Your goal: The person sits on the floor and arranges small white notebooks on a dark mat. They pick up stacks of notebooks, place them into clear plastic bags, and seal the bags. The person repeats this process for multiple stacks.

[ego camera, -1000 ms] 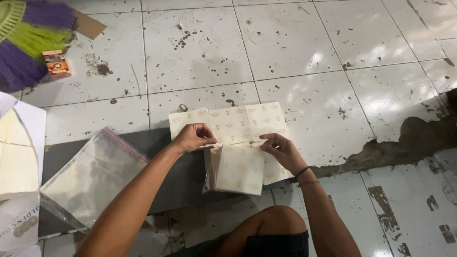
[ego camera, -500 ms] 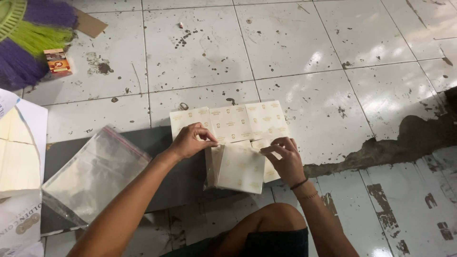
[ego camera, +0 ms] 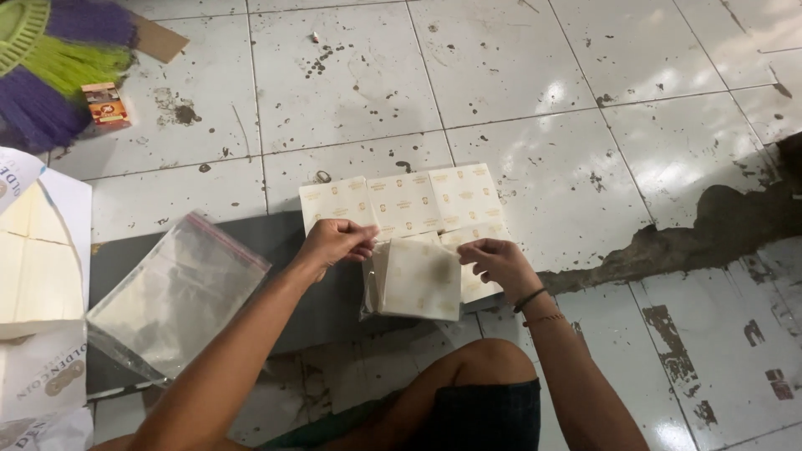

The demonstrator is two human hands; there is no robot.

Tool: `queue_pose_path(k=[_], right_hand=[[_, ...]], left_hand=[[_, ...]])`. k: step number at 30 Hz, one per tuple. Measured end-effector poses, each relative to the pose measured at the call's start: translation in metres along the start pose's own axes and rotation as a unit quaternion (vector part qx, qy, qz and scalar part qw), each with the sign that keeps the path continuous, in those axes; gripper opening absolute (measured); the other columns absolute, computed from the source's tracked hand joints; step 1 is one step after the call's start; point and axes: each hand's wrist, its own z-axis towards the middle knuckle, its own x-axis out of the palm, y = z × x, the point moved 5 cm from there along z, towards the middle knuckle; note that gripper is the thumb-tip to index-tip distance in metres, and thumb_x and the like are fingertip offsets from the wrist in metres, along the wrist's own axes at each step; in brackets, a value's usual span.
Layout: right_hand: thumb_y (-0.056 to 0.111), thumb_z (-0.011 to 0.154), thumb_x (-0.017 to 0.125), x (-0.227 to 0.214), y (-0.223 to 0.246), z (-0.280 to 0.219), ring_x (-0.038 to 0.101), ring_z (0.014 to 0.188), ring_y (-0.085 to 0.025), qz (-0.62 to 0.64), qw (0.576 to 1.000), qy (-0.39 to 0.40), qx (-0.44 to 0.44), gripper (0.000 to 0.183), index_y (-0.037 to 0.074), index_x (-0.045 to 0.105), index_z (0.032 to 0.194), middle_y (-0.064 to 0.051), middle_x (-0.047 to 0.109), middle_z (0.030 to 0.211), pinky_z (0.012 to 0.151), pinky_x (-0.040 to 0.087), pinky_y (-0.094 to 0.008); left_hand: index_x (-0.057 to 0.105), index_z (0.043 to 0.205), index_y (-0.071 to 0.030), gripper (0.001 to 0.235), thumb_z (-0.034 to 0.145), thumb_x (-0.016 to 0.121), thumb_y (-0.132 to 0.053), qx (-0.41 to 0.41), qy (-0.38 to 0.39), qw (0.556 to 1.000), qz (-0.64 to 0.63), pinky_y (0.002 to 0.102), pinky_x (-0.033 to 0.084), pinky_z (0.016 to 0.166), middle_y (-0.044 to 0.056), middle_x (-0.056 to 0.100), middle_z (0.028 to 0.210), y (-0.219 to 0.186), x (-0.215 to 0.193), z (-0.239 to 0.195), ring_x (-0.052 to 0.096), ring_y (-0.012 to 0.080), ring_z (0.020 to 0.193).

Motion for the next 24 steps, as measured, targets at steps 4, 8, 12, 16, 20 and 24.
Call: queue_pose_path(k=[4, 8, 12, 16, 20, 24], right_hand=[[0.008, 0.091, 0.072, -0.004, -0.003, -0.01, 0.063, 0.068, -0.016, 0.043, 0.999, 0.012, -0.006, 0.028, -0.003, 0.068, 0.115, -0.019, 0.075, 0.091, 0.057, 0.051, -0.025], [0.004, 0.09, 0.071, -0.002, -0.013, -0.018, 0.065, 0.071, -0.019, 0.065, 0.998, -0.007, -0.009, 0.024, -0.004, 0.067, 0.112, -0.02, 0.074, 0.092, 0.06, 0.054, -0.028], [0.008, 0.089, 0.075, 0.002, -0.022, -0.025, 0.067, 0.071, -0.021, 0.059, 0.997, -0.028, -0.027, 0.03, -0.006, 0.066, 0.113, -0.021, 0.074, 0.092, 0.06, 0.057, -0.029], [0.011, 0.088, 0.079, 0.002, -0.036, -0.023, 0.067, 0.071, -0.022, 0.029, 0.998, -0.049, -0.042, 0.031, -0.005, 0.067, 0.112, -0.024, 0.074, 0.092, 0.06, 0.057, -0.03], [0.018, 0.087, 0.082, 0.003, -0.054, -0.012, 0.066, 0.068, -0.021, -0.02, 0.995, -0.075, -0.068, 0.029, 0.001, 0.07, 0.107, -0.022, 0.075, 0.089, 0.059, 0.055, -0.03], [0.014, 0.088, 0.08, 0.008, -0.046, -0.021, 0.064, 0.069, -0.02, -0.007, 0.995, -0.077, -0.059, 0.03, -0.002, 0.07, 0.111, -0.023, 0.074, 0.09, 0.059, 0.053, -0.029]], left_hand=[[0.058, 0.116, 0.008, 0.05, 0.081, 0.086, -0.014, 0.003, 0.013, 0.998, -0.058, 0.026, 0.065, 0.071, 0.021, 0.075, 0.088, 0.008, 0.0, -0.003, 0.075, 0.0193, 0.074], [0.057, 0.115, 0.004, 0.047, 0.082, 0.086, -0.015, 0.003, 0.004, 0.997, -0.081, 0.026, 0.066, 0.07, 0.019, 0.074, 0.089, 0.023, 0.002, -0.002, 0.076, 0.0192, 0.075], [0.059, 0.111, 0.001, 0.043, 0.082, 0.087, -0.015, 0.007, -0.008, 0.999, -0.047, 0.026, 0.066, 0.07, 0.017, 0.074, 0.089, 0.035, 0.003, -0.008, 0.075, 0.0191, 0.076], [0.06, 0.106, 0.0, 0.035, 0.084, 0.085, -0.012, 0.046, -0.044, 0.998, -0.018, 0.025, 0.067, 0.068, 0.016, 0.074, 0.087, 0.059, 0.001, -0.005, 0.075, 0.0182, 0.074], [0.058, 0.102, 0.001, 0.035, 0.084, 0.085, -0.012, 0.079, -0.071, 0.994, 0.0, 0.027, 0.067, 0.066, 0.019, 0.072, 0.085, 0.083, 0.004, -0.001, 0.075, 0.0206, 0.074], [0.061, 0.099, -0.009, 0.03, 0.086, 0.083, -0.024, 0.081, -0.109, 0.986, 0.096, 0.026, 0.063, 0.064, 0.007, 0.073, 0.082, 0.104, 0.008, 0.015, 0.074, 0.0136, 0.07]])
